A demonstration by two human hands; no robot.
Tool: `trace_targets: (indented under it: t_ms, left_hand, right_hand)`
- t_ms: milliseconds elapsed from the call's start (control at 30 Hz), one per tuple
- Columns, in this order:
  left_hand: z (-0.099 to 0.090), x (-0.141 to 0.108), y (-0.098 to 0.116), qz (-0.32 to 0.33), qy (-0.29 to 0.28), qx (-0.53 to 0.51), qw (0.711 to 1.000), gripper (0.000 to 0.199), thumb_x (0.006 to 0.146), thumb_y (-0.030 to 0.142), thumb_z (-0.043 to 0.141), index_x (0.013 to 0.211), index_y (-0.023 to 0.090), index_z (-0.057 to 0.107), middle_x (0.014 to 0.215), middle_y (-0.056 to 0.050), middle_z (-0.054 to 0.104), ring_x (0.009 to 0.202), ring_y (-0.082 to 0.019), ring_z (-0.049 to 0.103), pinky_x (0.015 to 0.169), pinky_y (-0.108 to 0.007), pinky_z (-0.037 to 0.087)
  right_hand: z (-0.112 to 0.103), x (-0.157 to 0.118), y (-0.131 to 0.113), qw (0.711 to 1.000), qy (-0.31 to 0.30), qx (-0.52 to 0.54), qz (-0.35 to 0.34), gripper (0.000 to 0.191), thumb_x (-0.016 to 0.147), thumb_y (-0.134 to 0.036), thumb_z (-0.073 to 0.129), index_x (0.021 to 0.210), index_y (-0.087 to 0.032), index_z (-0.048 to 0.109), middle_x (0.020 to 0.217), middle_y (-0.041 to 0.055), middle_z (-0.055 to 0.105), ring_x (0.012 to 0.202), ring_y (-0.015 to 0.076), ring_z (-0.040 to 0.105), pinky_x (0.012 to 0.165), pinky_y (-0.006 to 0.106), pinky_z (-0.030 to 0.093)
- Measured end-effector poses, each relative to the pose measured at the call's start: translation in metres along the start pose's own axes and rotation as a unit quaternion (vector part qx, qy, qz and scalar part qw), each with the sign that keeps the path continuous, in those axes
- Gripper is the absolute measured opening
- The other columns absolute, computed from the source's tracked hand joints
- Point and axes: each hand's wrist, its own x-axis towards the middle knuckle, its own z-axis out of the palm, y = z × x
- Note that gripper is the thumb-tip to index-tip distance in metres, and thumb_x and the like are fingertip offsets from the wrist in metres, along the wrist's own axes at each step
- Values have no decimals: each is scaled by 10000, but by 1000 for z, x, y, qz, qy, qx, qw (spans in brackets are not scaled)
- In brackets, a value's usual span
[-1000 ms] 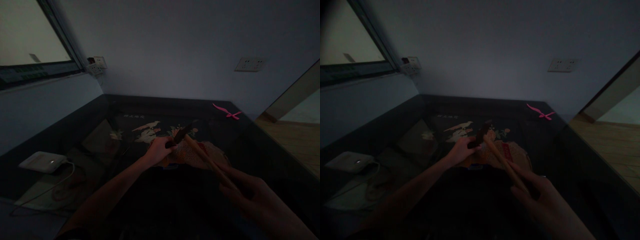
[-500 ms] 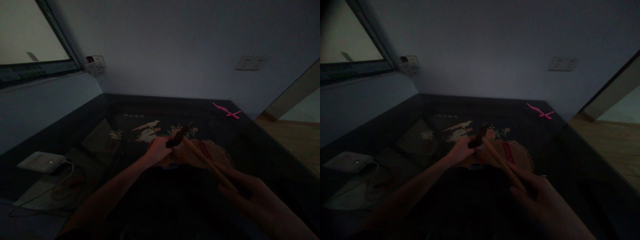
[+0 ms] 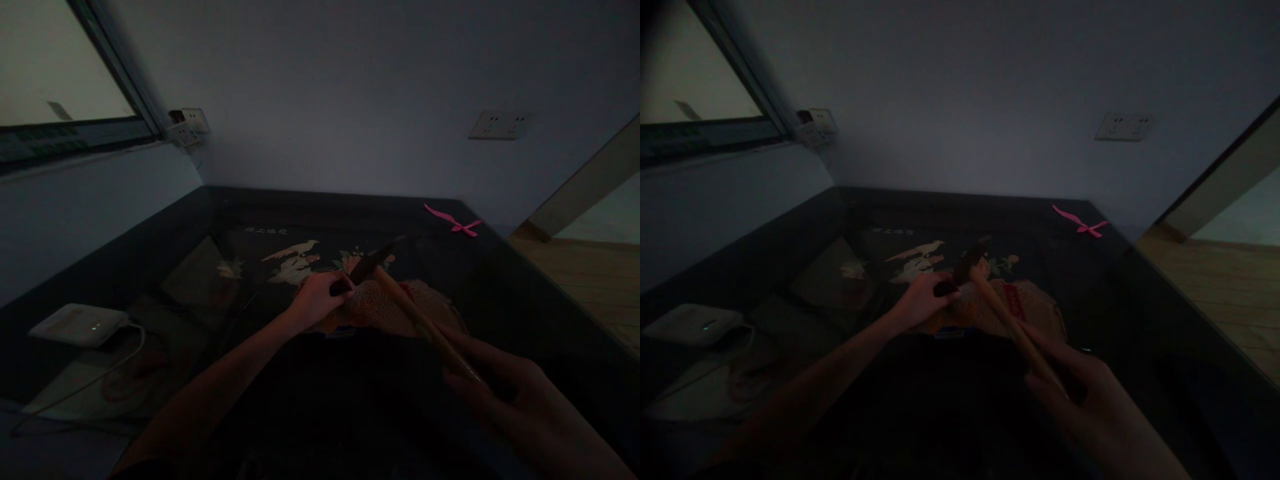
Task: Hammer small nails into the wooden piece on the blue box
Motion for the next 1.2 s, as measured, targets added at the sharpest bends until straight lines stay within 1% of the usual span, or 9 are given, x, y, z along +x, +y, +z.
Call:
trace_targets:
  t_ms: [67,200,300,433,600,733,867,1033,1200]
  left_hand:
    - [0,0,0,1,1,-5,1000,152,776,251,576,872,175,667,844,-17,698,764,-151,633,722,-253,473]
    - [1,1,-3,3,-1,4,1000,199,758,235,589,936,177,657,907,-26,697,823,-170,636,736,-265,469]
    - [1,0,-2,7,5,6,1000,175,764,242,585,906,176,663,855,-16,694,780,-161,631,711,-256,464]
    - [0,0,0,0,3,-3,1000,149,772,256,587,868,177,670,809,-7,690,734,-143,621,707,-246,465]
    - [1,1,-3,-12,-3,8,1000,198,758,261,599,928,182,663,880,-22,699,791,-169,633,716,-269,470]
    - [0,0,-1,-4,0,4,1000,150,771,268,595,874,188,670,853,-15,702,784,-159,634,738,-263,470]
    - [1,0,-2,10,-1,-4,1000,132,772,258,599,855,181,666,847,-15,701,777,-155,635,736,-259,472]
    - [3,0,-7,0,5,9,1000,200,767,294,602,916,176,665,870,-29,699,798,-175,637,714,-270,475]
    - [2,0,-4,20,-1,-7,1000,130,775,261,599,854,185,667,855,-17,703,788,-152,637,761,-267,475]
  right_hand:
    - [0,0,1,1000,1,-5,-6,506,804,-388,575,1294,-269,530,660,6,722,639,208,692,584,280,581]
    - [1,2,-3,1000,-9,-9,-16,469,780,-385,589,1233,-262,591,1022,56,728,894,256,677,766,356,561]
    - [-1,0,-5,1000,-4,-6,-6,484,781,-397,594,1243,-252,585,980,59,735,873,253,679,718,328,572]
    - [-3,-2,-3,1000,-6,6,-8,510,804,-388,571,1299,-275,524,857,39,745,634,191,683,490,231,551]
    - [-1,2,-1,999,-19,-15,-24,486,785,-371,599,1260,-271,563,1065,45,715,900,241,676,744,315,563]
    - [-3,2,-6,1000,-21,-7,-15,508,808,-401,564,1294,-259,528,1013,50,732,816,238,693,660,305,583]
    - [-3,2,-10,999,18,-11,-43,474,796,-391,587,1256,-279,566,1107,49,700,991,263,647,847,358,529]
    - [-3,3,-7,999,-34,-15,-17,501,806,-397,570,1285,-255,535,1050,65,721,893,251,682,740,337,571]
    - [-4,1,-4,999,12,-8,-35,481,791,-395,591,1259,-288,562,1067,52,714,951,259,659,750,318,562]
